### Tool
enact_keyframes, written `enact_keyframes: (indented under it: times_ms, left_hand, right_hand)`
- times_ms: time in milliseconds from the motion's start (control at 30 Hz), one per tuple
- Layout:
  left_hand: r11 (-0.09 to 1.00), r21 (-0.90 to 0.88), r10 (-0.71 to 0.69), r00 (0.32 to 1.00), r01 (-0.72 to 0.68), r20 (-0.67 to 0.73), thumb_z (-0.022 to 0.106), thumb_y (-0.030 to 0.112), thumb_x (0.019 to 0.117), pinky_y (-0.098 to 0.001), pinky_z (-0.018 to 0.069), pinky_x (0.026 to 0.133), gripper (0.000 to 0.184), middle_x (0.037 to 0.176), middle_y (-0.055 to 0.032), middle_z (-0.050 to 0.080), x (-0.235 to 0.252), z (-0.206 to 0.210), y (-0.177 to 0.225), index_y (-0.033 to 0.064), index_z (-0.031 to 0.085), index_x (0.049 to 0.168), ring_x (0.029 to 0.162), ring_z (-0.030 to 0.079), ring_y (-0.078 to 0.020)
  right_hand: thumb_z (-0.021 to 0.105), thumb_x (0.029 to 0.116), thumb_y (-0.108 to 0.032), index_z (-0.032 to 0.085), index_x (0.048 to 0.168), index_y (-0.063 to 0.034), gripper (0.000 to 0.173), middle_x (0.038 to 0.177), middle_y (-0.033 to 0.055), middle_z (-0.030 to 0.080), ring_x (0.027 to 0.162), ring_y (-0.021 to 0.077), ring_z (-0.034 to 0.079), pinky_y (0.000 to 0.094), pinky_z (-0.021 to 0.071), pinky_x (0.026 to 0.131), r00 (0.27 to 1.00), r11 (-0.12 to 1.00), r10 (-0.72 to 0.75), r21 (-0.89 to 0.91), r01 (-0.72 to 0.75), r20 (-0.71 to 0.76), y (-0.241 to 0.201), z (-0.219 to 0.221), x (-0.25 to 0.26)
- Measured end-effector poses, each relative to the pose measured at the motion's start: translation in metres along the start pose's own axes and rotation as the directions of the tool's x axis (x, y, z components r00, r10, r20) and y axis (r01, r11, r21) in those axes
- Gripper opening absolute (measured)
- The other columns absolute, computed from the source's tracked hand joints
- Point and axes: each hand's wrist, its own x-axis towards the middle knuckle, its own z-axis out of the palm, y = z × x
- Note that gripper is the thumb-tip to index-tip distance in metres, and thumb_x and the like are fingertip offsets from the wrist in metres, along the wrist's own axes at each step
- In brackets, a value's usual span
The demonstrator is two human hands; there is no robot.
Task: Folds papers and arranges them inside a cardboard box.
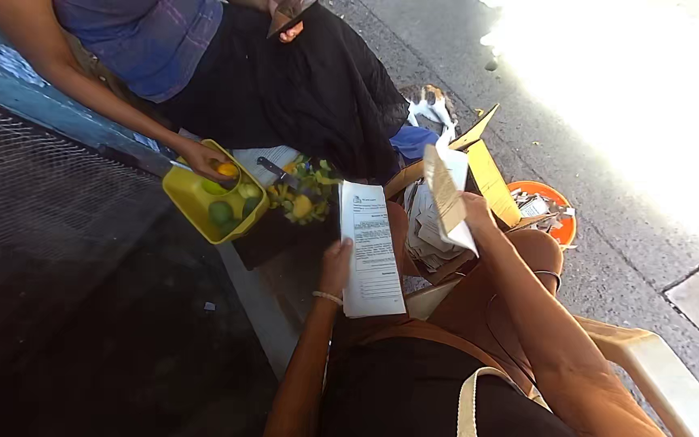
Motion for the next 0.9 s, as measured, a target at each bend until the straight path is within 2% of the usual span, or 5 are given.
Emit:
enact_keyframes:
  times_ms: [133,267,433,733,900]
  left_hand:
    - [0.997,0.080,-0.003,0.999,0.000,0.036,0.047,0.017,0.1101,-0.0300,0.0548,0.076,0.032,0.085,-0.0112,0.066,0.003,0.012,-0.006,-0.0069,0.066,0.104,0.075,0.064,-0.0111]
    - [0.999,0.042,0.016,1.000,-0.015,-0.014,0.041,0.011,0.1103,-0.0335,0.0537,0.087,0.032,0.099,-0.0182,0.068,-0.003,0.009,-0.009,-0.0107,0.064,0.114,0.090,0.065,-0.0154]
    - [0.987,-0.056,-0.155,0.984,0.150,-0.092,0.018,0.012,0.1135,-0.0311,0.0366,0.113,0.046,0.148,-0.0277,0.045,-0.036,0.000,0.003,-0.0122,0.034,0.149,0.132,0.048,-0.0227]
    - [0.987,-0.136,0.073,0.989,-0.091,-0.130,0.014,0.035,0.1137,-0.0359,0.0476,0.104,0.060,0.133,-0.0203,0.060,0.000,0.006,-0.006,-0.0016,0.051,0.143,0.119,0.060,-0.0210]
    - [0.980,-0.142,0.137,0.990,-0.142,-0.045,0.049,0.019,0.1091,-0.0351,0.0545,0.098,0.041,0.134,-0.0127,0.063,0.006,0.005,-0.014,0.0074,0.050,0.148,0.113,0.066,-0.0169]
  right_hand:
    - [0.042,0.1114,-0.030,0.062,0.113,-0.0036,0.034,0.087,0.0028,0.061,0.075,0.0074,0.058,0.0310,0.0529,0.072,0.968,0.980,-0.092,0.192,0.046,0.235,-0.014,0.045,-0.051]
    - [0.046,0.1109,-0.024,0.064,0.098,0.0037,0.035,0.077,0.0133,0.063,0.068,0.0208,0.063,0.0417,0.0548,0.068,0.930,0.984,-0.149,-0.044,0.174,0.335,-0.012,0.094,-0.062]
    - [0.044,0.1108,-0.023,0.066,0.105,0.0049,0.036,0.091,0.0216,0.068,0.091,0.0347,0.069,0.0518,0.0523,0.086,0.948,0.891,-0.133,-0.383,0.242,0.291,-0.021,0.102,-0.080]
    - [0.041,0.1107,-0.020,0.065,0.102,0.0054,0.035,0.088,0.0205,0.067,0.091,0.0323,0.068,0.0472,0.0512,0.084,0.953,0.862,-0.114,-0.448,0.236,0.283,-0.016,0.098,-0.086]
    - [0.043,0.1096,-0.018,0.064,0.099,0.0046,0.033,0.085,0.0197,0.066,0.088,0.0321,0.068,0.0475,0.0511,0.082,0.950,0.848,-0.132,-0.464,0.255,0.281,-0.017,0.099,-0.087]
